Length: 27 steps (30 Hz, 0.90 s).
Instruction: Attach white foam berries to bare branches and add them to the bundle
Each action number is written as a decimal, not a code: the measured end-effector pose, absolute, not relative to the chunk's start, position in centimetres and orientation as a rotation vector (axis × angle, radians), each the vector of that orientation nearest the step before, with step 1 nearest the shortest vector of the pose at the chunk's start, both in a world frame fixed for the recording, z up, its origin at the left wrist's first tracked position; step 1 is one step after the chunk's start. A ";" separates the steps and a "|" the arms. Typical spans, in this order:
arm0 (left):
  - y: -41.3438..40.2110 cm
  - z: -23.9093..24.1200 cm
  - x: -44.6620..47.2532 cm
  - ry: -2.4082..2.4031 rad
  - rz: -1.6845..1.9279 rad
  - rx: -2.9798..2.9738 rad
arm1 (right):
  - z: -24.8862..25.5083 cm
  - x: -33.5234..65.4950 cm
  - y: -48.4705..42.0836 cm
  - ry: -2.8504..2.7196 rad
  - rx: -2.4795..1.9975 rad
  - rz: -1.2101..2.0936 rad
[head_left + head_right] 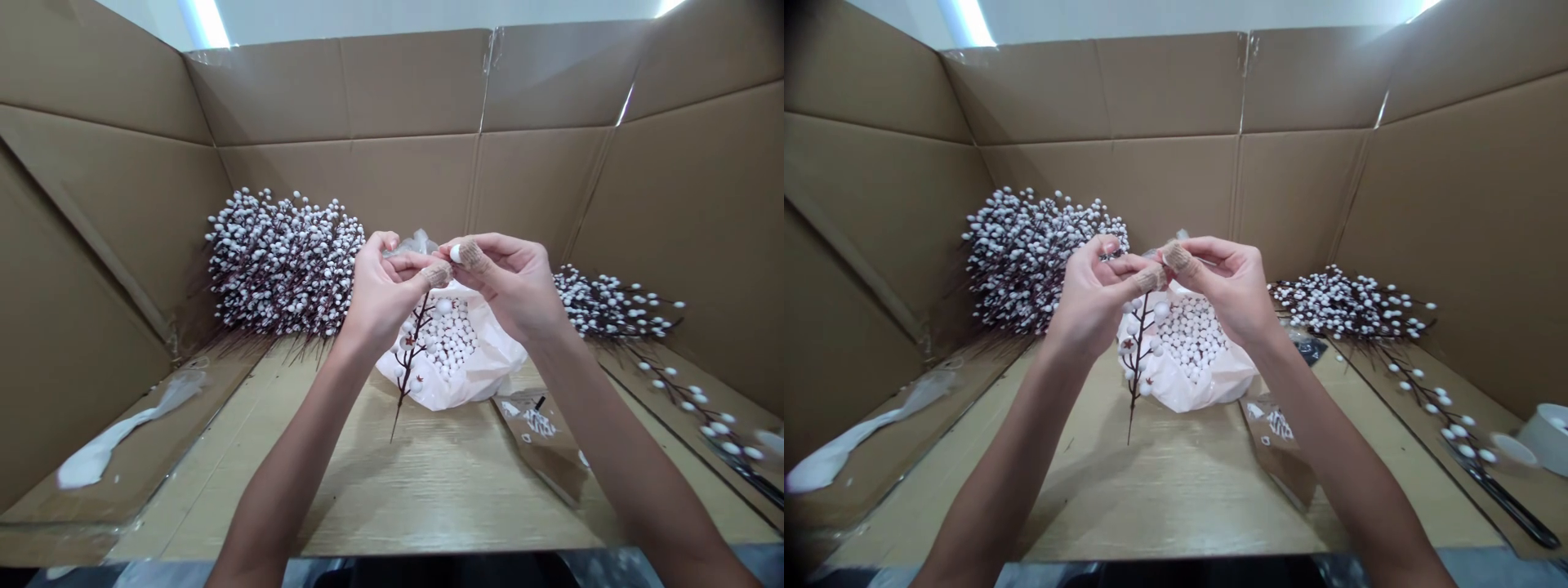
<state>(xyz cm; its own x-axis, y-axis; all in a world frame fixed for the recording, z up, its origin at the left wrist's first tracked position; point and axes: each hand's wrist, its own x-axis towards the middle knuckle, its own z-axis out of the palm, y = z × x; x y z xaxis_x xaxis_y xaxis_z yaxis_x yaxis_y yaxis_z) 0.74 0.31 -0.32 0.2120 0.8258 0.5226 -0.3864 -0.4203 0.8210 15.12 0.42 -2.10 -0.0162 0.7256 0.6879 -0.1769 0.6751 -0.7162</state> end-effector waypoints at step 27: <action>6.4 1.3 -6.9 0.307 1.827 0.657 | -9.5 8.2 -0.2 -1.884 -0.873 1.481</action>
